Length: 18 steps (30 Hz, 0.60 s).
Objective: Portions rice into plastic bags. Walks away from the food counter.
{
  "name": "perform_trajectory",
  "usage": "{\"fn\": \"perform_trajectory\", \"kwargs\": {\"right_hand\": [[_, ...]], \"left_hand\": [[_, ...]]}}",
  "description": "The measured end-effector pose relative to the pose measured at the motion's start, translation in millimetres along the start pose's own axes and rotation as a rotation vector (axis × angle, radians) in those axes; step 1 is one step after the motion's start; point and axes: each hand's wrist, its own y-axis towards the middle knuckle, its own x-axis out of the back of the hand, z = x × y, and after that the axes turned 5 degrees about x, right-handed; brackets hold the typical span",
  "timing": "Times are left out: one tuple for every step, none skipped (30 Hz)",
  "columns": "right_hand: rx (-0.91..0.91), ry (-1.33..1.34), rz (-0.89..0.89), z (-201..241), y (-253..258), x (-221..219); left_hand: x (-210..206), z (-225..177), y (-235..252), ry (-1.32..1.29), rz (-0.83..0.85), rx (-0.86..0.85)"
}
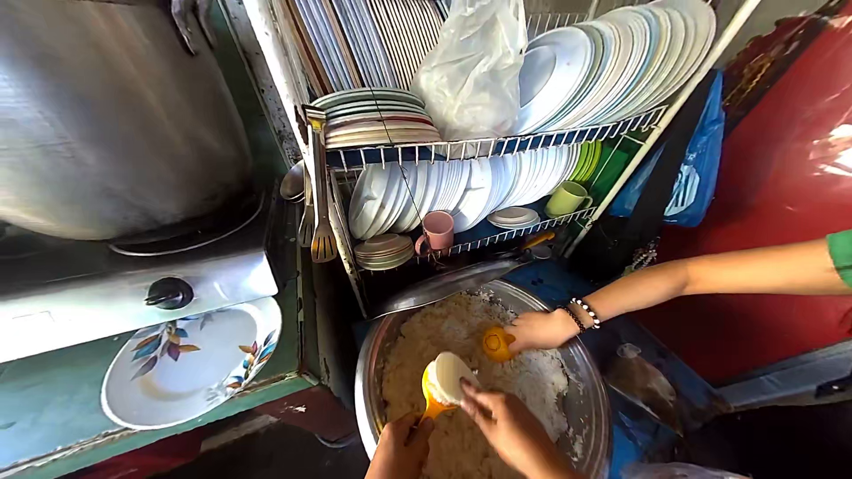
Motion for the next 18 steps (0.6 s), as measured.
{"fn": "perform_trajectory", "kwargs": {"right_hand": [[0.001, -0.023, -0.01, 0.9, -4.8, -7.0], [-0.004, -0.033, -0.04, -3.9, -6.0, -12.8], [-0.016, -0.052, -0.071, -11.2, -3.6, -15.7], [-0.033, -0.079, -0.095, -18.1, 1.1, -16.1], [-0.055, -0.096, -0.102, -24.2, 4.4, -15.6], [-0.074, -0.108, -0.093, -30.2, 5.3, -14.5], [-0.052, -0.088, -0.112, -36.4, 4.5, -14.6], [-0.007, -0.05, -0.136, -41.1, 2.5, -14.9], [0.044, -0.009, -0.149, -44.7, 1.1, -15.1], [0.097, 0.029, -0.159, -47.8, 5.2, -15.1], [0.161, 0.06, -0.173, -48.7, 15.5, -12.8], [0.223, 0.08, -0.173, -44.4, 22.1, -8.2], [0.249, 0.1, -0.173, -38.4, 23.2, -5.8], [0.244, 0.125, -0.175, -31.8, 21.3, -5.7], [0.227, 0.143, -0.171, -26.4, 18.7, -6.5], [0.216, 0.152, -0.16, -22.7, 16.6, -7.8], [0.212, 0.158, -0.143, -21.1, 15.9, -10.3], [0.21, 0.165, -0.136, -21.7, 15.6, -13.5]], "left_hand": [[-0.1, -2.1, -2.5, -0.015, 0.014, -0.005], [-0.4, -0.8, -5.9, -0.024, 0.03, -0.011], [0.0, 3.4, -9.3, -0.044, 0.039, -0.02], [3.5, 8.5, -13.5, -0.074, 0.044, -0.021], [10.6, 14.2, -20.1, -0.121, 0.041, -0.022], [20.6, 18.4, -29.3, -0.195, 0.02, -0.025], [34.3, 18.3, -41.1, -0.271, -0.028, -0.033], [50.7, 16.8, -53.9, -0.343, -0.104, -0.047], [69.5, 15.7, -66.4, -0.395, -0.196, -0.063], [90.8, 16.6, -76.3, -0.415, -0.305, -0.088], [113.7, 19.2, -82.1, -0.383, -0.432, -0.122], [136.7, 23.0, -83.6, -0.282, -0.577, -0.141], [160.0, 27.7, -82.5, -0.12, -0.709, -0.127], [182.5, 32.0, -79.5, 0.063, -0.809, -0.083], [203.4, 36.1, -74.8, 0.217, -0.871, -0.023], [220.5, 38.5, -69.3, 0.336, -0.905, 0.055], [233.0, 39.8, -63.5, 0.455, -0.928, 0.139], [241.9, 42.4, -56.5, 0.578, -0.951, 0.202]]}}
